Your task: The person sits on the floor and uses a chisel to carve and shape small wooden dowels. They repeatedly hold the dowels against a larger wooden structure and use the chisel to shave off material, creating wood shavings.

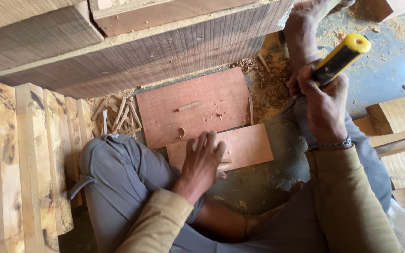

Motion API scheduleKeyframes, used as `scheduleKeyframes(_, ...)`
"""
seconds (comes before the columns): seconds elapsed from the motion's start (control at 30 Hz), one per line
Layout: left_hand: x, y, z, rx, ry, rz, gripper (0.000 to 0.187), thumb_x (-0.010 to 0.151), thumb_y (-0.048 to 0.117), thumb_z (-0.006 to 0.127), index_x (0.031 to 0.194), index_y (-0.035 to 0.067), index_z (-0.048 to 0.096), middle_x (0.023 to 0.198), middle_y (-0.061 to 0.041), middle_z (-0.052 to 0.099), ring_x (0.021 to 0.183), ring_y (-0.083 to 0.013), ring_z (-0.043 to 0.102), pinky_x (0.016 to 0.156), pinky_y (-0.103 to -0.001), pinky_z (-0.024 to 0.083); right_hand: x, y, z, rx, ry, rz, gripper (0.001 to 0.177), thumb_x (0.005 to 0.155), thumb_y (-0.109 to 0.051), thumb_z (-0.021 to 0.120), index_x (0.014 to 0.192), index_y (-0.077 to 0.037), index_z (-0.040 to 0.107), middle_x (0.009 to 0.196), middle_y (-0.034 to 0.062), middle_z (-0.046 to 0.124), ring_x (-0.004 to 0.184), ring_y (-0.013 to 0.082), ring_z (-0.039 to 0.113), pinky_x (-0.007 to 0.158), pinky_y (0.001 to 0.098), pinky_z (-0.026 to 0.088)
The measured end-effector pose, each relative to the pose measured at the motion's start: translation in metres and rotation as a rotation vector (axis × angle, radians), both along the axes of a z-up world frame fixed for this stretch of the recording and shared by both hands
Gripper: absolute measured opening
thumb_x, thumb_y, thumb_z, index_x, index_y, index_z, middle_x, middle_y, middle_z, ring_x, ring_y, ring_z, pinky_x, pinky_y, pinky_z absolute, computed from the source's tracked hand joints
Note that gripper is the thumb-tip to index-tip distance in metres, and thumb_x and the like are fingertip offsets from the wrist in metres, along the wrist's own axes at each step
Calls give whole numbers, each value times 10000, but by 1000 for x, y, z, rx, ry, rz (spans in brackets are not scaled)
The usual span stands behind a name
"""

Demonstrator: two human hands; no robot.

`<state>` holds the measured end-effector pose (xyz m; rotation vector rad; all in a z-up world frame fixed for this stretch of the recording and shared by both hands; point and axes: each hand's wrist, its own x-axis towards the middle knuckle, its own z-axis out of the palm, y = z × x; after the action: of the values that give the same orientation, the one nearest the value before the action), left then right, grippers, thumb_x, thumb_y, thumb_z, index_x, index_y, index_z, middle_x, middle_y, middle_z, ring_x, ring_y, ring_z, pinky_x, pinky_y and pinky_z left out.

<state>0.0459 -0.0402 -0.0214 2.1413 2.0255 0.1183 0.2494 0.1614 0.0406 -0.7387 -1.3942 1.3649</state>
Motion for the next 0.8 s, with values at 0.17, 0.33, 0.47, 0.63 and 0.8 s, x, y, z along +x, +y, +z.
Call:
scheduleKeyframes(0.17,10,-25,-37,11,88,-103,216,881,136,760,1021,104,598,1046,-81,581,1033,-261,593,843,-437,512,-1,1,-1,4,-24,16,110,1103,-71,656,1030,-21,591,888,83,667,778,140,610,737,289,526)
scheduleKeyframes(0.33,8,-17,-41,-36,-203,-127,446,870,413,791,1076,60,614,977,-113,603,915,-276,618,761,-414,518,-1,1,-3,28,-28,20,125,1113,-67,665,1038,-17,578,879,81,658,778,142,606,739,291,522)
scheduleKeyframes(0.47,-13,12,-26,51,-172,46,783,738,517,860,1264,15,570,1127,-141,615,1060,-300,578,875,-460,486,0,3,-4,16,-40,9,106,1116,-68,658,1048,-21,592,878,83,662,774,139,605,734,284,516)
scheduleKeyframes(0.63,-13,27,-3,-124,-4,80,1065,572,555,925,1395,36,493,1269,-122,575,1203,-297,508,1021,-627,357,-2,5,-3,31,-28,21,107,1109,-53,657,1028,-12,602,890,85,664,783,142,606,735,283,510)
scheduleKeyframes(0.8,-1,27,9,-186,25,83,1127,526,544,976,1392,5,497,1227,-160,531,1157,-324,504,976,-569,410,-1,1,2,4,-45,-4,87,1078,-55,650,1010,-21,609,851,84,662,733,141,600,693,281,509)
